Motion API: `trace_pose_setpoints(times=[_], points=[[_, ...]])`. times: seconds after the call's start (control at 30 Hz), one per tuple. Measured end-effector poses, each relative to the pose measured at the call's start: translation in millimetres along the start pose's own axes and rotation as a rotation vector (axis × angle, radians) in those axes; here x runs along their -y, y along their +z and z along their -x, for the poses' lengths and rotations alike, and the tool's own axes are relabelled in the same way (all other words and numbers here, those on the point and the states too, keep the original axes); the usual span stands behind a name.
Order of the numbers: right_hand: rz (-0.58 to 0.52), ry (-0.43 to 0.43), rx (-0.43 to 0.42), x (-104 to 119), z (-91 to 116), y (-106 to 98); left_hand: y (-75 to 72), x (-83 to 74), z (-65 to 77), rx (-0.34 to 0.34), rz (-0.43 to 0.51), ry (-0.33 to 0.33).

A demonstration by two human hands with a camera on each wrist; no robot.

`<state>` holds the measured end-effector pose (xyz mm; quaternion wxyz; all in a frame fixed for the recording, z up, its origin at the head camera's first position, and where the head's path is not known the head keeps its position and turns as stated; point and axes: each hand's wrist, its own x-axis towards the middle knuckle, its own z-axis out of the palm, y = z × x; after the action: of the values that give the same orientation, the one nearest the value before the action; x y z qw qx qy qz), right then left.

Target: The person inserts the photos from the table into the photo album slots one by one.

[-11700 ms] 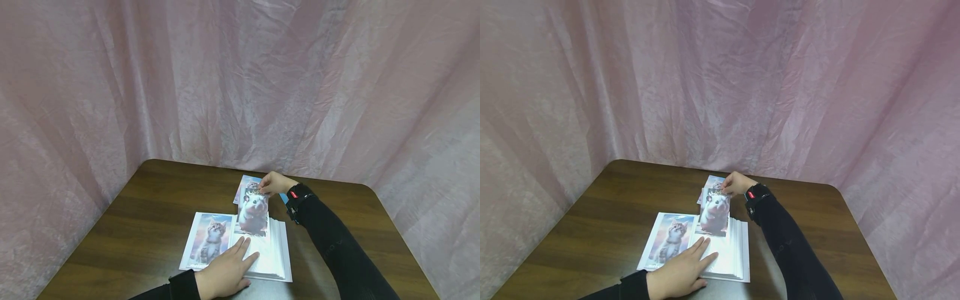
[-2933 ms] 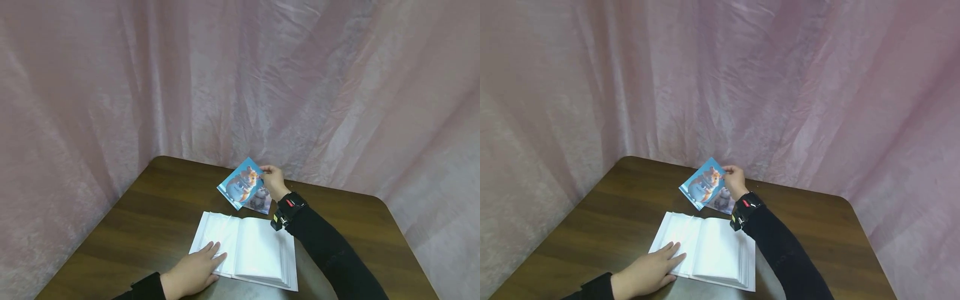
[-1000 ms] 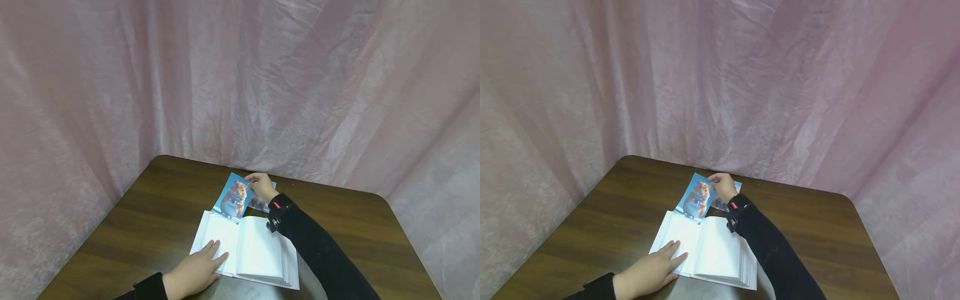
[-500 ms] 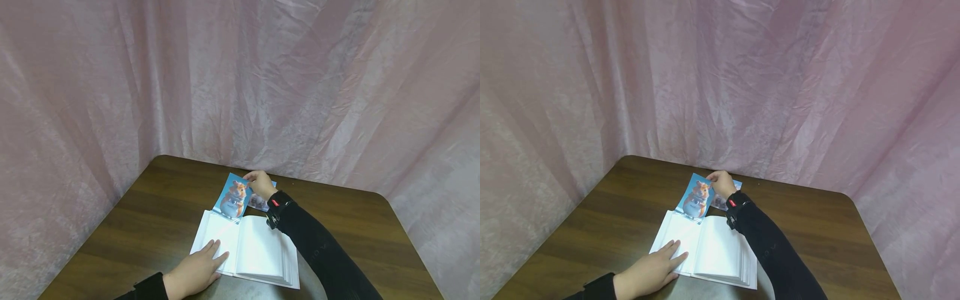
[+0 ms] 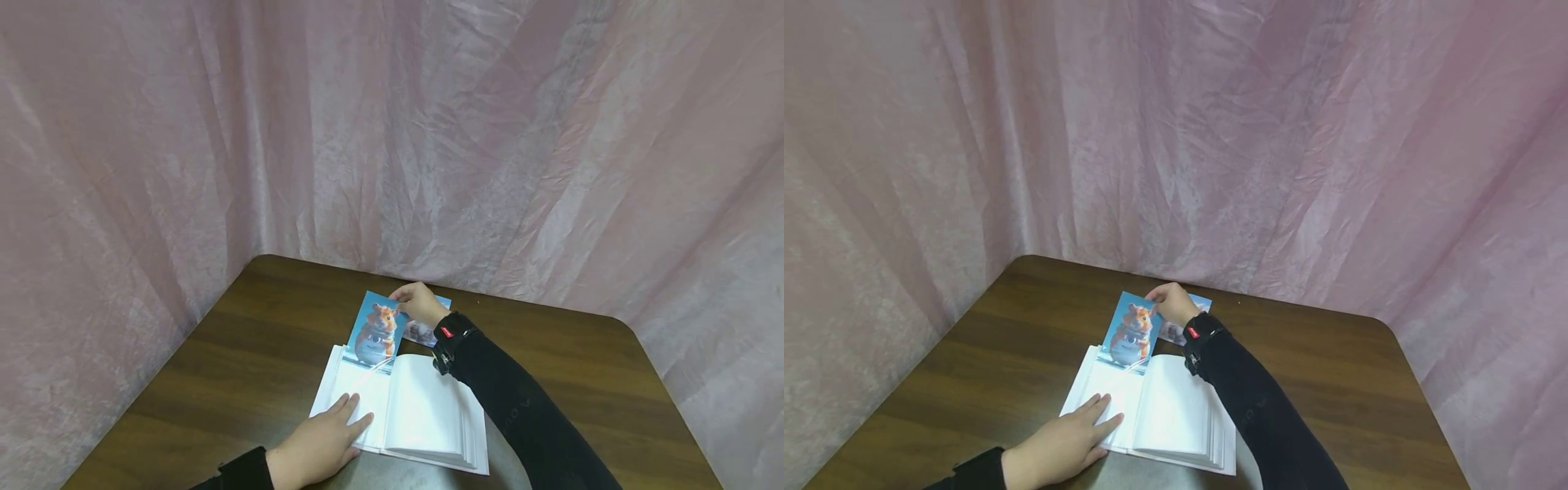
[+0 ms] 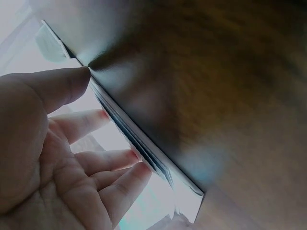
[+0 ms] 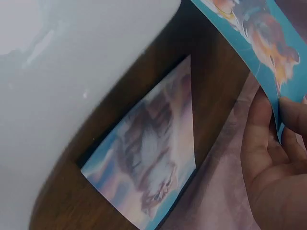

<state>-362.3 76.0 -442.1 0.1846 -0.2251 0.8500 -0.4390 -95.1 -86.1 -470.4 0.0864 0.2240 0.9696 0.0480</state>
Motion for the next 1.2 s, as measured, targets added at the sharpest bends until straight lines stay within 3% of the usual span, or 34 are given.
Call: trace_pose_setpoints(times=[0.4,0.6,1.2], points=[[0.085,-0.018,0.107,4,2,14,3.1,1.2,-1.6,-0.029,-0.023,0.018],[0.1,-0.003,0.159,5,5,24,4.4,-0.2,-5.1,-0.005,0.02,-0.009],[0.157,0.031,0.211,-1,12,36,1.1,-3.8,-10.6,-0.002,0.057,-0.026]])
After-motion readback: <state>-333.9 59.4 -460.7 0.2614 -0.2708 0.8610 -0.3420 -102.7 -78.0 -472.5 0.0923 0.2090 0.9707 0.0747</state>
